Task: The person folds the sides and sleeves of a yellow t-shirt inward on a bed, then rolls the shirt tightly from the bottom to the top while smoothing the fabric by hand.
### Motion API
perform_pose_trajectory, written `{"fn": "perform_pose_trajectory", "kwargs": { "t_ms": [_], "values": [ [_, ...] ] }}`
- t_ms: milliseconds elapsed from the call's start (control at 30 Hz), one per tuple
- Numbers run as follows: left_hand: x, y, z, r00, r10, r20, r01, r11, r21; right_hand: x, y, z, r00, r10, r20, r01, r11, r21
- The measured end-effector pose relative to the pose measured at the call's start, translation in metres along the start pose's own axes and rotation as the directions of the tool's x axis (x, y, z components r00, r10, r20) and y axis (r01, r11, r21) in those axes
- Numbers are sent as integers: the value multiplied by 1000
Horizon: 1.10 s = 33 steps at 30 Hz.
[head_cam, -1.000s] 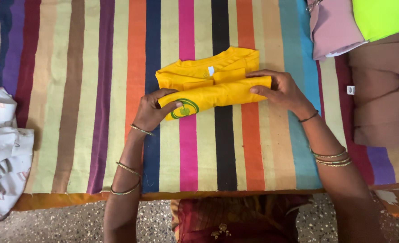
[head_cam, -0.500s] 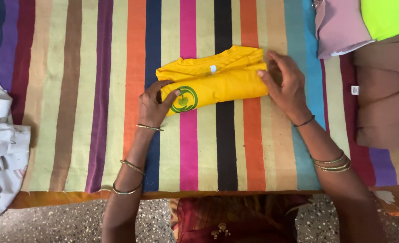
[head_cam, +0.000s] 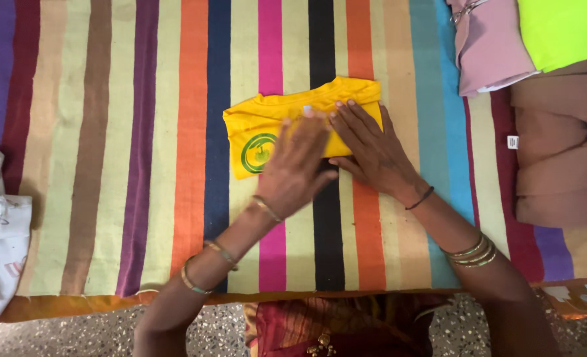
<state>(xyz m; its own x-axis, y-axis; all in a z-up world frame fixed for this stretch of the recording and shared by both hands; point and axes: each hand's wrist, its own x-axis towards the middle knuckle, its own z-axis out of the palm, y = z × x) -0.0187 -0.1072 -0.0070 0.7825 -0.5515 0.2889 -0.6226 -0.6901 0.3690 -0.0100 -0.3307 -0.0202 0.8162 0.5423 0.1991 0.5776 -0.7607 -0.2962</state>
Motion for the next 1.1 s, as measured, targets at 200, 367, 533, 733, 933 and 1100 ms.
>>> {"fn": "perform_pose_trajectory", "kwargs": {
  "t_ms": [200, 367, 533, 733, 933, 1100],
  "values": [
    [15, 3, 17, 973, -2, 229, -57, 967, 250, -2, 9, 0, 998, 60, 31, -61, 998, 10],
    [8, -29, 12, 972, -137, 189, 90, 967, 240, -2, 25, -9, 995, 103, 14, -103, 994, 43],
    [-3, -64, 3, 932, -281, 229, 245, 954, 171, -4, 35, -10, 992, 116, 41, -118, 990, 74],
    [-13, -79, 3, 921, -312, 235, 276, 946, 171, -10, 59, -15, 992, 122, 41, -124, 991, 51],
    [-13, -79, 7, 917, -316, 246, 275, 943, 186, -21, 64, -20, 956, 260, -134, -247, 963, 109],
    [-12, -79, 7, 908, -331, 258, 291, 939, 181, -11, 34, -23, 939, 202, -279, -156, 972, 176]
  ]
}}
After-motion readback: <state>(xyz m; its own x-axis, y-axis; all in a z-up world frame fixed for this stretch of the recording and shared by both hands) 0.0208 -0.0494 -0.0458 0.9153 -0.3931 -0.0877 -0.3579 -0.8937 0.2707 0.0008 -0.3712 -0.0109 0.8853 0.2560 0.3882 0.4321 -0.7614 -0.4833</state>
